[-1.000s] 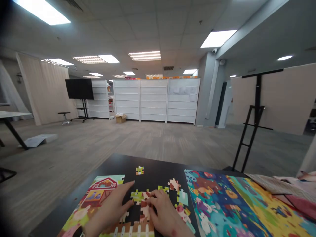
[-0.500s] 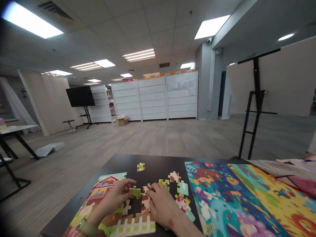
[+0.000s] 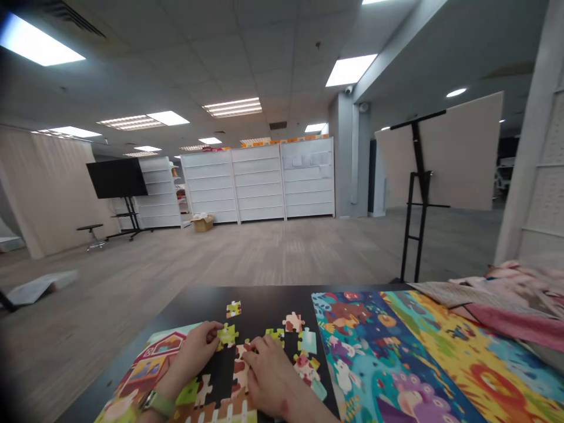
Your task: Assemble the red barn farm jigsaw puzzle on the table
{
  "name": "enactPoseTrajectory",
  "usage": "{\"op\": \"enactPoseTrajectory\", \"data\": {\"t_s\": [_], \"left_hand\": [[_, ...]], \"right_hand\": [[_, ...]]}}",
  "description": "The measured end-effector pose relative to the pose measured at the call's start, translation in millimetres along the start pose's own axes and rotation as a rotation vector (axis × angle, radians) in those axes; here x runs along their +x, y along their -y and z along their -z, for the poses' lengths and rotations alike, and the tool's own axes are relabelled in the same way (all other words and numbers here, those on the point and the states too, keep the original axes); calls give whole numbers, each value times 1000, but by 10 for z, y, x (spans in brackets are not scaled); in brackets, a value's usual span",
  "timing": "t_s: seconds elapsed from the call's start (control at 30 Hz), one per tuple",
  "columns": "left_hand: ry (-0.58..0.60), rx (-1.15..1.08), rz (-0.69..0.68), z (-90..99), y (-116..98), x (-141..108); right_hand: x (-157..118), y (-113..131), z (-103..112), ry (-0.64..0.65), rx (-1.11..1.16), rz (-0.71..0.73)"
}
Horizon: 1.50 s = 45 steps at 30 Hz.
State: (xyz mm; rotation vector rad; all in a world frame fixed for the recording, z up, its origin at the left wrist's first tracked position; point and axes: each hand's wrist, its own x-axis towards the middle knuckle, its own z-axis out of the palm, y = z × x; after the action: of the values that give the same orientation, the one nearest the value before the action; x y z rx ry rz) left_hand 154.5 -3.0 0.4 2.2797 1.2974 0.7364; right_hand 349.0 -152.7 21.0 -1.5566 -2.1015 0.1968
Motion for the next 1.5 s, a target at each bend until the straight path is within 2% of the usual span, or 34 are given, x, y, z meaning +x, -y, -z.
{"op": "enactPoseTrajectory", "data": {"t_s": [0.07,0.13,0.27,0.33,0.47,0.63,0.77,0.87,1.03,1.13,1.2,1.33,1.5], "left_hand": [[-6,32,-26,14,-20,0],[-2,54,-52,35,-33,-24],[65,81,-129,72,-50,-153],[111,93,-170,82,-60,-236],[133,125,-157,109,-77,-343],[81,100,-96,197,-121,-423],[58,10,-100,262,-199,-582],[27,-86,-123,287,-248,-718],[-59,-292,-94,271,-300,-795],[-79,-449,-58,215,-318,-708],[-73,-547,-41,169,-303,-627],[-52,-640,38,130,-177,-537],[76,-621,50,221,-54,-582]], "right_hand": [[28,-57,39,-21,-10,-33],[69,-195,126,-77,-55,-151],[112,-646,318,-214,-158,-459],[102,-855,342,-236,-172,-552],[88,-1079,259,-238,-119,-600],[133,-1148,194,-268,46,-530],[170,-1115,219,-315,199,-444],[219,-979,240,-298,330,-359],[416,-494,132,-174,621,-222],[555,-192,-32,-69,872,-210],[609,-65,-134,-18,945,-226],[580,-19,-201,10,877,-196],[480,-98,-132,-163,539,-145]]}}
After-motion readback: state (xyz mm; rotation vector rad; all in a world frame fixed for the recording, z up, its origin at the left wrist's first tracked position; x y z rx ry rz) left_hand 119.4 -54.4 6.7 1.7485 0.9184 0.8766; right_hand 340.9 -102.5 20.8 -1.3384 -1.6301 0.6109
